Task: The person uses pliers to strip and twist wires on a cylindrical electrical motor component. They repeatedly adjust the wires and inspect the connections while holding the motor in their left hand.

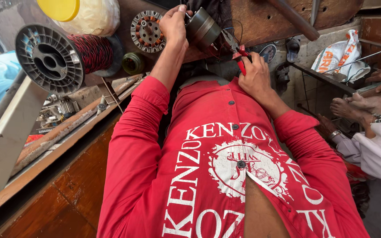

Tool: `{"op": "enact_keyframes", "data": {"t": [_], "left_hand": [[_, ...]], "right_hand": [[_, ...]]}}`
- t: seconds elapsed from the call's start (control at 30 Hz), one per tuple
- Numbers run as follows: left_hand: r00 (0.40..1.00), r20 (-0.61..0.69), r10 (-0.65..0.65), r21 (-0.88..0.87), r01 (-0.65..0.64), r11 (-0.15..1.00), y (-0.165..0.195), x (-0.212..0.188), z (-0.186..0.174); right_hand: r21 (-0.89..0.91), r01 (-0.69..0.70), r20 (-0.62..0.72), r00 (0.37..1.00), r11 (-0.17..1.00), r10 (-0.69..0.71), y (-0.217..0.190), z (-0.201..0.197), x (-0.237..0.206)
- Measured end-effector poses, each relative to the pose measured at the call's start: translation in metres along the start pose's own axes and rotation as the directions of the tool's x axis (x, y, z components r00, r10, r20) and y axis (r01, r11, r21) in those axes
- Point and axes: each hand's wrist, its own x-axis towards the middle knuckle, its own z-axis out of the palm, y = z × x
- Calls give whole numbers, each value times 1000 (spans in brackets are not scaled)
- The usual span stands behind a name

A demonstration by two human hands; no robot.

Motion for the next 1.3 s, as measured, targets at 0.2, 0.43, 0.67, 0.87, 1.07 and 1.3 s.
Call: {"op": "enact_keyframes", "data": {"t": [0.2, 0.43, 0.67, 0.87, 1.07, 1.3], "left_hand": [[916, 203, 347, 232, -389, 892, -12, -44, -14], [503, 630, 592, 459, -856, 240, -14, -80, -38], [729, 563, 390, 392, -651, 650, 11, -67, -40], [644, 765, 6, -224, 258, 940, 47, -101, -48], [377, 925, 37, -235, 493, 837, 68, -127, -37], [205, 965, -162, 49, 465, 884, 79, -124, -24]], "right_hand": [[344, -5, 71, 997, 939, -21, 5, -33, -19], [325, -25, -115, 991, 945, 65, -17, -47, -15], [551, -31, -100, 990, 834, 102, -61, -88, 10], [819, 165, -209, 978, 550, 18, -85, -133, 12], [879, 103, -167, 981, 466, 99, -88, -146, 44], [951, 131, -113, 990, 278, -81, -86, -119, 69]]}}
